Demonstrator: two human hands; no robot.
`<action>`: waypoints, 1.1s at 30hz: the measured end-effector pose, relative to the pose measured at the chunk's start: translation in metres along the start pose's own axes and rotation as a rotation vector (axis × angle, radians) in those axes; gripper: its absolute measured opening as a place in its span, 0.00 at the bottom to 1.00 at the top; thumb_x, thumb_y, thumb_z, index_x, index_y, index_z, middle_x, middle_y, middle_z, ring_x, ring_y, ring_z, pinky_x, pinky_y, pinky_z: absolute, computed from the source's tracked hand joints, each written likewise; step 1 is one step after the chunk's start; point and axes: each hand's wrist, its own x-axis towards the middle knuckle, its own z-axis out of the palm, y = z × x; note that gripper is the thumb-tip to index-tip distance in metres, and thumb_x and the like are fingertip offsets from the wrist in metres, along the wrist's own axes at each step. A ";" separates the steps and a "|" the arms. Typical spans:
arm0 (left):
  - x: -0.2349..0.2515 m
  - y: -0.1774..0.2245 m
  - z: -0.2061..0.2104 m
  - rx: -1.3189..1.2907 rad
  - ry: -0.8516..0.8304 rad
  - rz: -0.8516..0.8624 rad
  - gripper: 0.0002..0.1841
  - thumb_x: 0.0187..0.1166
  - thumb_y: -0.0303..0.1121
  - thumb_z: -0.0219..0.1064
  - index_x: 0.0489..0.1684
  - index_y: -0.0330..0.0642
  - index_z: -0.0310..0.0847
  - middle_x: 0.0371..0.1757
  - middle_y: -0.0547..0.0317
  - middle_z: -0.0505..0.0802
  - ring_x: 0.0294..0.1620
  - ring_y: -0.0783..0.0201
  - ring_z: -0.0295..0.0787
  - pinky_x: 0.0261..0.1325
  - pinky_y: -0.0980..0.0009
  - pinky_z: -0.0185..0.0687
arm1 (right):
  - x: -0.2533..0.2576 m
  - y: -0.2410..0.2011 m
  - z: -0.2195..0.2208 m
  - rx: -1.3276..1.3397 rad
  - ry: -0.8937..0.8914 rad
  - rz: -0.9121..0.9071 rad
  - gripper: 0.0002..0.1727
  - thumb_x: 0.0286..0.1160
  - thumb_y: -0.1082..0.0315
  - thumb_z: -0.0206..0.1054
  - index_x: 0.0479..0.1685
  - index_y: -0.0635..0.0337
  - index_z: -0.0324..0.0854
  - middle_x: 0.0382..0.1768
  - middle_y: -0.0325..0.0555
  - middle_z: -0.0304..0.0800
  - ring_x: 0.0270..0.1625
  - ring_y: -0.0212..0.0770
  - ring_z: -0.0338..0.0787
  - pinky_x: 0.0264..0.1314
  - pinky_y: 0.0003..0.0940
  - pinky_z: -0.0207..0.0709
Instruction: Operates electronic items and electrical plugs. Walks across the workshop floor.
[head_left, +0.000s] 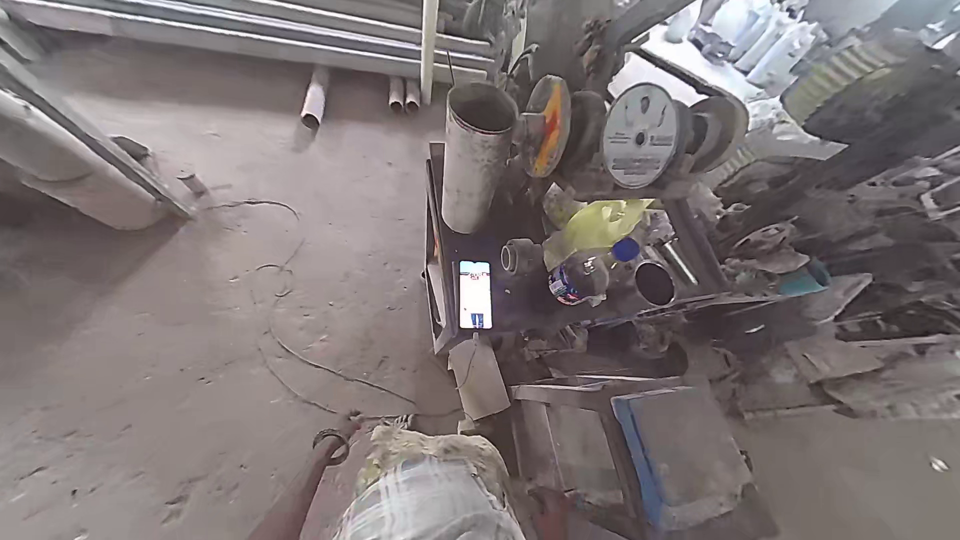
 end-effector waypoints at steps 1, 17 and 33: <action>0.008 0.001 -0.011 -0.016 0.003 -0.009 0.23 0.95 0.34 0.52 0.80 0.26 0.68 0.73 0.25 0.82 0.73 0.39 0.82 0.79 0.50 0.69 | -0.005 -0.010 0.006 -0.002 -0.008 0.021 0.18 0.85 0.71 0.62 0.65 0.75 0.83 0.59 0.72 0.89 0.64 0.66 0.89 0.74 0.59 0.75; 0.017 0.015 0.017 0.144 -0.179 0.058 0.22 0.94 0.36 0.53 0.75 0.27 0.75 0.69 0.28 0.86 0.72 0.40 0.83 0.81 0.49 0.68 | -0.029 -0.005 0.021 -0.075 -0.144 0.158 0.18 0.88 0.70 0.60 0.68 0.73 0.81 0.60 0.70 0.89 0.64 0.64 0.89 0.74 0.56 0.75; -0.054 -0.033 0.203 0.649 -0.278 -0.020 0.21 0.92 0.37 0.55 0.73 0.33 0.79 0.70 0.36 0.88 0.76 0.40 0.82 0.81 0.42 0.69 | 0.069 0.148 0.046 -0.013 -0.359 0.286 0.21 0.87 0.63 0.62 0.71 0.66 0.82 0.64 0.65 0.89 0.68 0.61 0.87 0.75 0.56 0.74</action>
